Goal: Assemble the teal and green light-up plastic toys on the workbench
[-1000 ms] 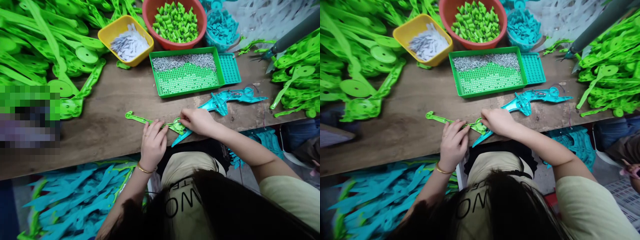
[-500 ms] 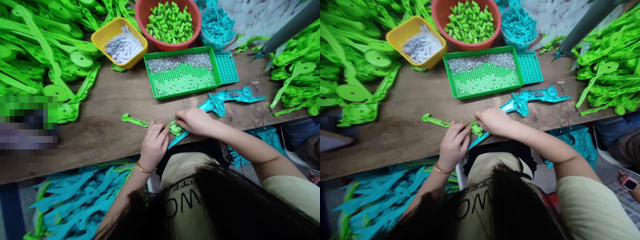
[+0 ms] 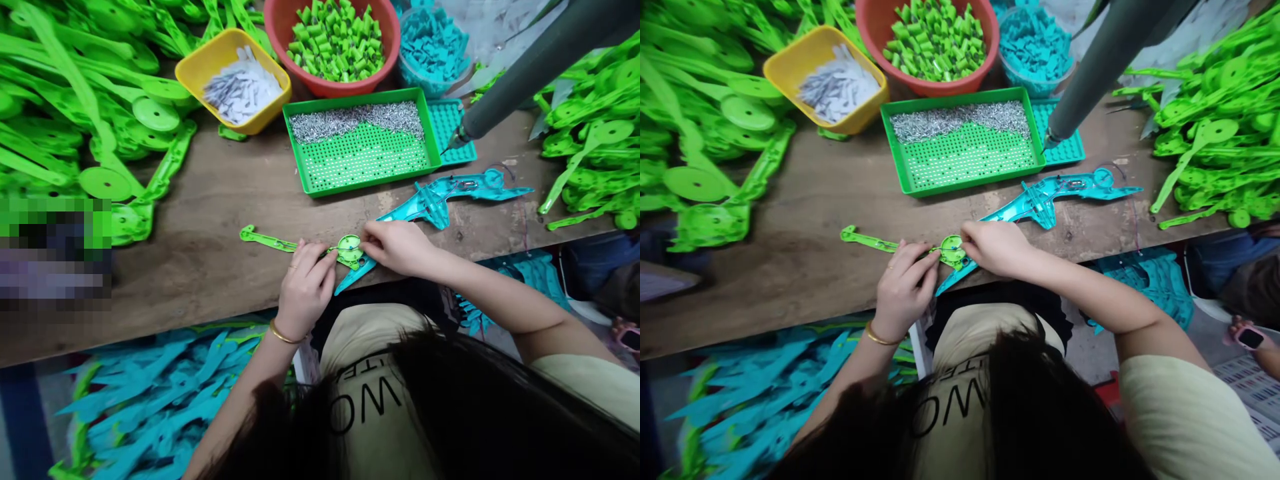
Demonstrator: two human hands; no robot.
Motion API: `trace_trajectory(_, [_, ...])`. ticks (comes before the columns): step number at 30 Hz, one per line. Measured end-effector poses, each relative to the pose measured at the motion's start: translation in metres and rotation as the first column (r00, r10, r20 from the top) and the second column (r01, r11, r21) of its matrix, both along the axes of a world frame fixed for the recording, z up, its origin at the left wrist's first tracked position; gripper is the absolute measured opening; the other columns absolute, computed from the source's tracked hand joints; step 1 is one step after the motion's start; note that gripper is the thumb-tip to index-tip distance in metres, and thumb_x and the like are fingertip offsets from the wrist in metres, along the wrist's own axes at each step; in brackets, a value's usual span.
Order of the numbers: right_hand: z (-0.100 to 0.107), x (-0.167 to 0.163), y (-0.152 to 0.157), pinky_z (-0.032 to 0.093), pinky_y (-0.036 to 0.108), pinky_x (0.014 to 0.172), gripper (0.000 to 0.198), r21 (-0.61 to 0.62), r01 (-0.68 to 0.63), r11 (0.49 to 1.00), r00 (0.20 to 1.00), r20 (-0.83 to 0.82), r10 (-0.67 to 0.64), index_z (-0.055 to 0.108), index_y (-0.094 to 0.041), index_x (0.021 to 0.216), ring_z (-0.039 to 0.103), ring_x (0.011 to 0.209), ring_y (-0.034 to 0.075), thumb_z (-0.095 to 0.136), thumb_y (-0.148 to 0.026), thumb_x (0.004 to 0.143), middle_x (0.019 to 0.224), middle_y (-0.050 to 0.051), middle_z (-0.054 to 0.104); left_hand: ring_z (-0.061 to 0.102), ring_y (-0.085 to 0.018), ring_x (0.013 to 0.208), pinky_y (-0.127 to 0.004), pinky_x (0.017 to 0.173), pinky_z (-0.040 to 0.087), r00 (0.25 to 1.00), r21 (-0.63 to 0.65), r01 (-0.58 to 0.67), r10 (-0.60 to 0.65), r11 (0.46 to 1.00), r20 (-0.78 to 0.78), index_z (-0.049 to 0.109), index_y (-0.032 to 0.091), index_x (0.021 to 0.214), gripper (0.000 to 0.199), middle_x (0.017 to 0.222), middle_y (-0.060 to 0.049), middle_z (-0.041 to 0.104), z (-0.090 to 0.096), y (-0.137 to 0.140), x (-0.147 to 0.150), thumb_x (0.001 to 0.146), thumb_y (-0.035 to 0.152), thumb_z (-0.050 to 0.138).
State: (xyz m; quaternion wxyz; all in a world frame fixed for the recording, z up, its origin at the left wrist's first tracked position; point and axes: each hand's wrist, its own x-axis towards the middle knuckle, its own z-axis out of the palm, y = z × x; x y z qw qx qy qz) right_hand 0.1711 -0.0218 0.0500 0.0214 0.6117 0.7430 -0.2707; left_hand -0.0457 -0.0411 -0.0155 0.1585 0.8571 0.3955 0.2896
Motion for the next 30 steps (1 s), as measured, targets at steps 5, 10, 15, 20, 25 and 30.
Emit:
trace_trajectory(5, [-0.002, 0.001, 0.005, 0.024, 0.027, 0.059, 0.018, 0.059, 0.049, 0.997, 0.999, 0.021, -0.050, 0.065, -0.021, 0.094, 0.061, 0.075, 0.017, 0.051, -0.031, 0.091, 0.081, 0.002, 0.071, 0.062, -0.021, 0.108, -0.052, 0.111, 0.042, 1.000, -0.021, 0.021, -0.021, 1.000, 0.021, 0.065, 0.019, 0.111, 0.027, 0.110, -0.009, 0.066, 0.001, 0.001, -0.002, 0.089, 0.013, 0.051])
trace_trajectory(10, [-0.006, 0.004, 0.008, 0.026, 0.029, 0.062, 0.019, 0.120, 0.003, 0.993, 0.998, 0.057, -0.010, 0.065, -0.019, 0.093, 0.062, 0.080, 0.017, 0.050, -0.030, 0.093, 0.088, 0.005, 0.072, 0.062, -0.021, 0.109, -0.053, 0.112, 0.041, 1.000, -0.068, 0.010, -0.009, 0.998, 0.025, 0.065, 0.022, 0.115, 0.030, 0.112, -0.008, 0.066, 0.000, 0.002, 0.000, 0.089, 0.014, 0.050])
trace_trajectory(15, [-0.009, 0.003, 0.004, 0.029, 0.031, 0.068, 0.022, 0.191, -0.087, 0.978, 0.992, 0.108, 0.067, 0.065, -0.015, 0.091, 0.061, 0.082, 0.019, 0.045, -0.025, 0.094, 0.090, 0.008, 0.071, 0.062, -0.020, 0.109, -0.051, 0.112, 0.041, 0.999, -0.055, 0.010, -0.008, 0.998, 0.038, 0.065, 0.020, 0.113, 0.029, 0.111, -0.009, 0.066, -0.001, 0.003, 0.001, 0.089, 0.014, 0.051])
trace_trajectory(20, [-0.014, 0.005, 0.002, 0.028, 0.032, 0.068, 0.024, 0.210, -0.132, 0.969, 0.988, 0.110, 0.111, 0.065, -0.015, 0.090, 0.060, 0.081, 0.019, 0.043, -0.022, 0.094, 0.090, 0.008, 0.069, 0.065, -0.019, 0.107, -0.048, 0.111, 0.044, 0.992, -0.118, -0.024, 0.038, 0.993, 0.121, 0.066, 0.022, 0.112, 0.027, 0.112, -0.006, 0.070, 0.007, 0.007, -0.002, 0.090, 0.017, 0.051])
trace_trajectory(25, [-0.020, 0.008, 0.004, 0.029, 0.032, 0.070, 0.024, 0.222, -0.164, 0.961, 0.986, 0.079, 0.150, 0.066, -0.014, 0.092, 0.058, 0.083, 0.019, 0.044, -0.022, 0.094, 0.091, 0.009, 0.068, 0.059, -0.025, 0.118, -0.050, 0.111, 0.042, 0.994, -0.100, -0.014, 0.025, 0.995, 0.106, 0.058, 0.018, 0.119, 0.034, 0.120, -0.011, 0.066, 0.021, 0.006, 0.027, 0.088, 0.030, 0.060])
trace_trajectory(30, [-0.017, 0.012, 0.004, 0.031, 0.031, 0.072, 0.025, 0.184, -0.175, 0.967, 0.984, 0.034, 0.172, 0.067, -0.013, 0.099, 0.057, 0.084, 0.019, 0.043, -0.020, 0.094, 0.092, 0.009, 0.067, 0.054, -0.031, 0.120, -0.050, 0.107, 0.043, 0.999, -0.092, 0.029, -0.030, 0.995, -0.018, 0.050, 0.011, 0.125, 0.050, 0.121, -0.019, 0.061, 0.016, 0.002, 0.061, 0.086, 0.039, 0.063])
